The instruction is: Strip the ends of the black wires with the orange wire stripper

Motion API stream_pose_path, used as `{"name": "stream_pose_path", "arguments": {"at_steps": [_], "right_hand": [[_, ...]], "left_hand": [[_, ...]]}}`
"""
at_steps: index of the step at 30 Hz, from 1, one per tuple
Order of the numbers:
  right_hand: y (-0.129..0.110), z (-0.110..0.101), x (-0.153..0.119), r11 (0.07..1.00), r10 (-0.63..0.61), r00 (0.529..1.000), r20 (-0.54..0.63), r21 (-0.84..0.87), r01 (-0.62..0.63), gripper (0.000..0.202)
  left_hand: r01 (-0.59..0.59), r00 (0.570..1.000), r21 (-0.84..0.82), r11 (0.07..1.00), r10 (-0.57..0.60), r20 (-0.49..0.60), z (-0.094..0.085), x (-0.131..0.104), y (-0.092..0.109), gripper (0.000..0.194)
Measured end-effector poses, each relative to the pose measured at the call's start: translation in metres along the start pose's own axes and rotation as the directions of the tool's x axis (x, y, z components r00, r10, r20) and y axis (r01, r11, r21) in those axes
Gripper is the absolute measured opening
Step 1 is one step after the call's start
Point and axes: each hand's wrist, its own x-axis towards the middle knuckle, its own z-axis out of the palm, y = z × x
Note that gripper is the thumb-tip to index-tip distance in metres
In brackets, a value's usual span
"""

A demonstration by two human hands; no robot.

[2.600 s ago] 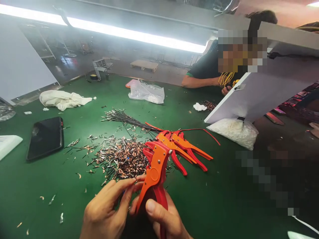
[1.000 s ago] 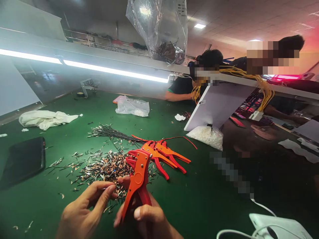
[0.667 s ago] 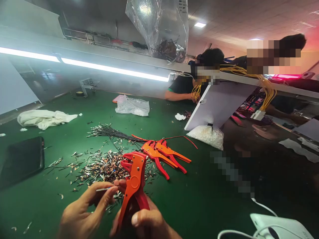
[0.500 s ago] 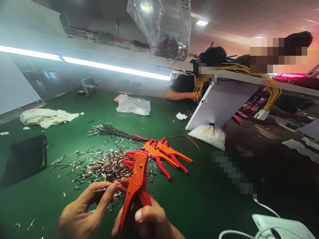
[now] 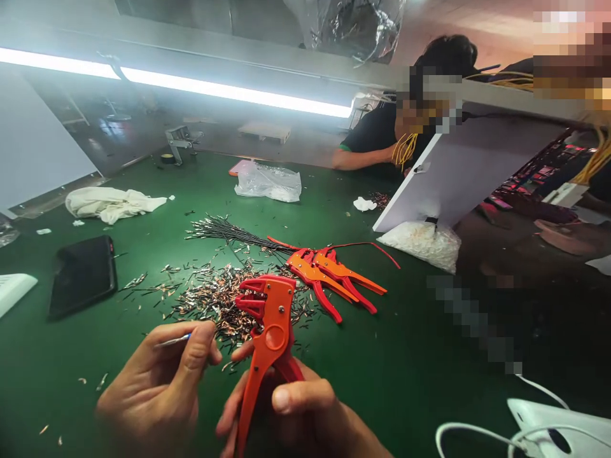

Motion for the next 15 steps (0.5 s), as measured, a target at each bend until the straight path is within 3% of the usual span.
{"name": "stream_pose_path", "arguments": {"at_steps": [5,11,15], "right_hand": [[0.002,-0.001,0.000,0.998,0.017,1.000,0.017,0.060,-0.018,0.058],[0.001,-0.001,-0.001,0.995,0.046,0.998,0.052,0.087,-0.051,0.060],[0.001,-0.004,0.001,0.992,0.062,0.997,0.043,0.108,-0.067,0.057]], "left_hand": [[0.111,0.993,-0.174,0.978,-0.102,0.065,-0.001,0.007,0.001,0.014],[0.301,0.926,-0.338,0.892,-0.189,0.327,-0.004,0.020,-0.011,0.024],[0.379,0.911,-0.386,0.841,-0.266,0.317,-0.003,0.022,-0.011,0.023]]}}
